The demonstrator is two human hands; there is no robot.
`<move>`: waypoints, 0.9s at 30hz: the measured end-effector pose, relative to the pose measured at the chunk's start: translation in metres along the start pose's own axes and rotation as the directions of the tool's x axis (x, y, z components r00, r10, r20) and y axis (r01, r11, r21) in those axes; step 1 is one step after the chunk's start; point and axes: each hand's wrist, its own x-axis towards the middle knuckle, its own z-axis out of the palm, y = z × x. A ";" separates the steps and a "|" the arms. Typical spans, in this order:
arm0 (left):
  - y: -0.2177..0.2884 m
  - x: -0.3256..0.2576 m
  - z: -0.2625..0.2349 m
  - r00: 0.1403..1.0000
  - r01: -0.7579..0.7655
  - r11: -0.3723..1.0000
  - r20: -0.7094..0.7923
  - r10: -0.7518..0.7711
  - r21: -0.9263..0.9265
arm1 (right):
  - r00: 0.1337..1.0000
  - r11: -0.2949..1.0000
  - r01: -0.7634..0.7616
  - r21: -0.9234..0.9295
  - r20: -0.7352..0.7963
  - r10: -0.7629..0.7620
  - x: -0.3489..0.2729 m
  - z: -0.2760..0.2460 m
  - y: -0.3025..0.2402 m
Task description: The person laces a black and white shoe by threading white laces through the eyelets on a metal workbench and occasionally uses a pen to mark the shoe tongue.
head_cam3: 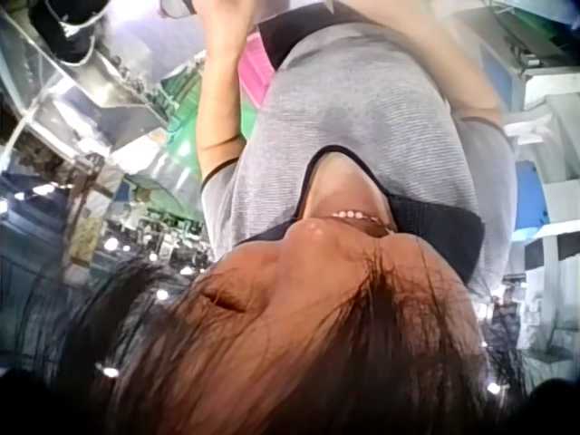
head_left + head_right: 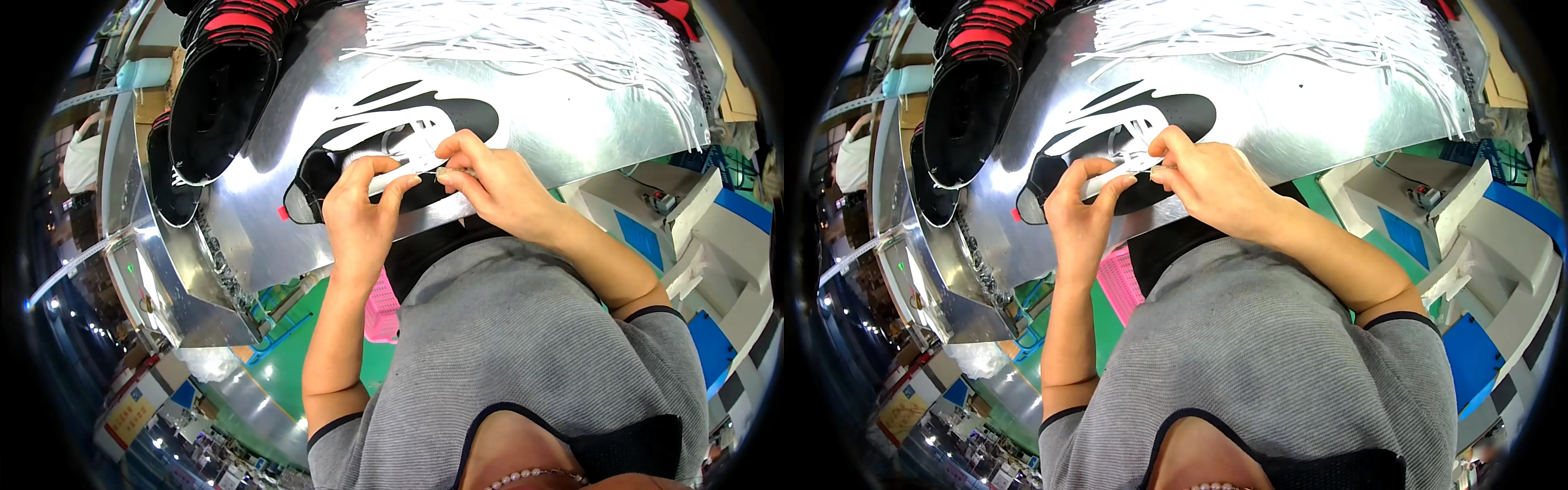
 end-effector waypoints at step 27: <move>-0.018 -0.028 0.005 0.857 -0.508 0.859 -0.062 0.512 0.067 | 0.979 0.994 0.066 0.082 0.186 -0.080 0.042 -0.005 -0.027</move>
